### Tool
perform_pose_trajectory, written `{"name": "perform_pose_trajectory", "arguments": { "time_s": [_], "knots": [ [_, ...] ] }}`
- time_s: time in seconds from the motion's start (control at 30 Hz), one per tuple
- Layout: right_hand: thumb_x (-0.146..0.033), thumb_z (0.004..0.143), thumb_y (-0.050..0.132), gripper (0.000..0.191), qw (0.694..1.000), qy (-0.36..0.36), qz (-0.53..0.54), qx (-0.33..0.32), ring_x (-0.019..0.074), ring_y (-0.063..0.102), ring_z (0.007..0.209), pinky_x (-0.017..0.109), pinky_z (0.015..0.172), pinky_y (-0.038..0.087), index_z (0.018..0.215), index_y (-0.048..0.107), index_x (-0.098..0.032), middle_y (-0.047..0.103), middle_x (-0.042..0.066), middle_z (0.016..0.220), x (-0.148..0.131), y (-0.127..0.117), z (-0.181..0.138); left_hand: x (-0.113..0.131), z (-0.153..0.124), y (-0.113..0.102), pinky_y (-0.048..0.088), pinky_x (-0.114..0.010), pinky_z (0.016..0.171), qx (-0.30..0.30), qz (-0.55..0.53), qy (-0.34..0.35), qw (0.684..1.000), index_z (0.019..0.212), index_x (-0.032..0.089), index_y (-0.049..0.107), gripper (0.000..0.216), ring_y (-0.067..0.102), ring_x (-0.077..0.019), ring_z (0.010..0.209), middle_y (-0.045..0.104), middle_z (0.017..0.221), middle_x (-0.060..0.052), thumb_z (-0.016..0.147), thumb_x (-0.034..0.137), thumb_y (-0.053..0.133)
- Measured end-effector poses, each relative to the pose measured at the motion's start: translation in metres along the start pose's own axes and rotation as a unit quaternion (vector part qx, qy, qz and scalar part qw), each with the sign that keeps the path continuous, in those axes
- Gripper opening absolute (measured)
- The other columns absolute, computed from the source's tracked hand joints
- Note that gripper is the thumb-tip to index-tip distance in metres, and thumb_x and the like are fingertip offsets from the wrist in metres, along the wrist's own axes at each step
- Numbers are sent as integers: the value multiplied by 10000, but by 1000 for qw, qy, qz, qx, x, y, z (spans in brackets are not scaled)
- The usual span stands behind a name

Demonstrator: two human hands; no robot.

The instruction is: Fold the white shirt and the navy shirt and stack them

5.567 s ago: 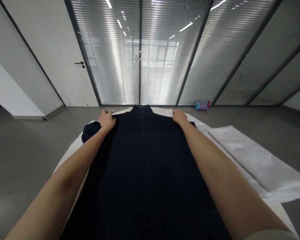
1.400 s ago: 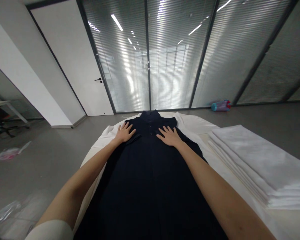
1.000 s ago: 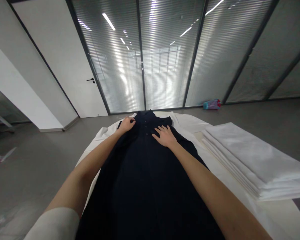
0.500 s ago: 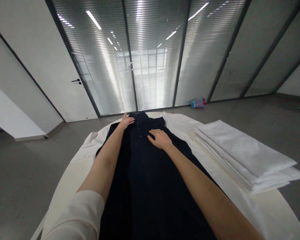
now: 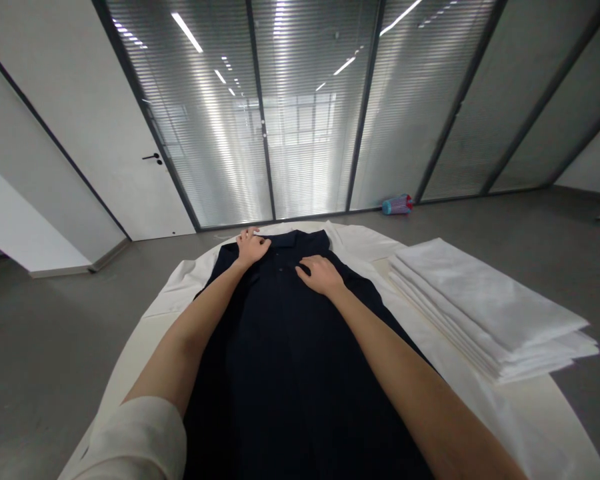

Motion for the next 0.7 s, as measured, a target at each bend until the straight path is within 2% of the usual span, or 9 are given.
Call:
{"name": "perform_pose_trajectory", "arguments": {
  "time_s": [0.07, 0.17, 0.23, 0.3, 0.37, 0.47, 0.57, 0.63, 0.7],
  "knots": [
    [-407, 999, 458, 418, 1000, -1, 1, -1, 259, 594, 1215, 363, 1067, 428, 1207, 718, -154, 687, 95, 1280, 0, 0, 0, 26, -4, 12, 252, -575, 1141, -31, 85, 73, 993, 1033, 206, 772, 267, 377, -394, 1366, 540, 1406, -124, 867, 314, 593],
    [-403, 999, 461, 410, 1000, -1, -3, -1, 261, 603, 1199, 363, 1052, 435, 1204, 719, -160, 690, 92, 1275, -1, -1, 0, 55, -9, 41, 267, -545, 1146, -121, 85, 134, 980, 1388, 267, 579, 490, 430, -350, 1364, 529, 1461, -93, 901, 316, 571],
    [-398, 999, 461, 406, 1000, -1, -8, -5, 266, 605, 1194, 368, 1039, 442, 1204, 718, -160, 690, 96, 1274, -1, -1, 0, 63, -12, 59, 220, -634, 1139, -180, 75, 129, 972, 1451, 293, 507, 549, 342, -416, 1425, 445, 1548, -83, 922, 431, 562],
    [-397, 1001, 455, 407, 1000, -1, -9, -7, 269, 607, 1192, 372, 1030, 446, 1196, 722, -160, 691, 100, 1272, 0, -1, -1, 64, -16, 71, 148, -722, 1115, -223, 71, 113, 966, 1433, 271, 529, 574, 225, -487, 1463, 395, 1582, -95, 926, 541, 536],
    [-401, 1003, 448, 410, 1000, -1, -7, -5, 267, 610, 1188, 372, 1029, 448, 1185, 728, -162, 693, 97, 1268, 0, -2, -1, 62, -17, 74, 122, -735, 1115, -220, 67, 104, 968, 1428, 240, 533, 583, 211, -486, 1469, 440, 1550, -119, 944, 563, 495],
    [-408, 1004, 444, 409, 1000, 0, -5, -3, 259, 612, 1186, 363, 1036, 446, 1180, 733, -177, 697, 84, 1266, 1, -2, 0, 60, -19, 65, 163, -685, 1142, -160, 63, 108, 979, 1456, 211, 499, 567, 334, -419, 1431, 552, 1438, -154, 982, 517, 444],
    [-408, 1004, 445, 406, 1000, -1, -6, -5, 257, 611, 1188, 358, 1041, 442, 1172, 738, -181, 695, 83, 1270, 2, -1, 0, 57, -22, 55, 121, -671, 1165, -96, 82, 102, 987, 1363, 238, 602, 483, 388, -380, 1392, 579, 1381, -145, 988, 499, 448],
    [-403, 1005, 445, 407, 1000, -4, -5, -3, 257, 613, 1186, 359, 1040, 442, 1166, 739, -172, 696, 89, 1266, 2, -1, 0, 54, -22, 53, 91, -699, 1157, -93, 88, 78, 989, 1265, 258, 674, 453, 353, -389, 1411, 541, 1421, -128, 976, 534, 461],
    [-398, 1008, 441, 405, 1000, -6, -4, -2, 258, 611, 1190, 361, 1038, 441, 1166, 737, -171, 695, 92, 1264, 1, -1, 0, 50, -19, 56, 120, -717, 1142, -122, 86, 46, 988, 1220, 261, 695, 480, 337, -397, 1423, 508, 1460, -115, 964, 587, 452]
  ]
}}
Point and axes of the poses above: each hand's wrist, its own z-axis towards the middle knuckle, its own y-axis out of the palm, x = y × z, the point moved 8 cm from there along z, towards the middle knuckle
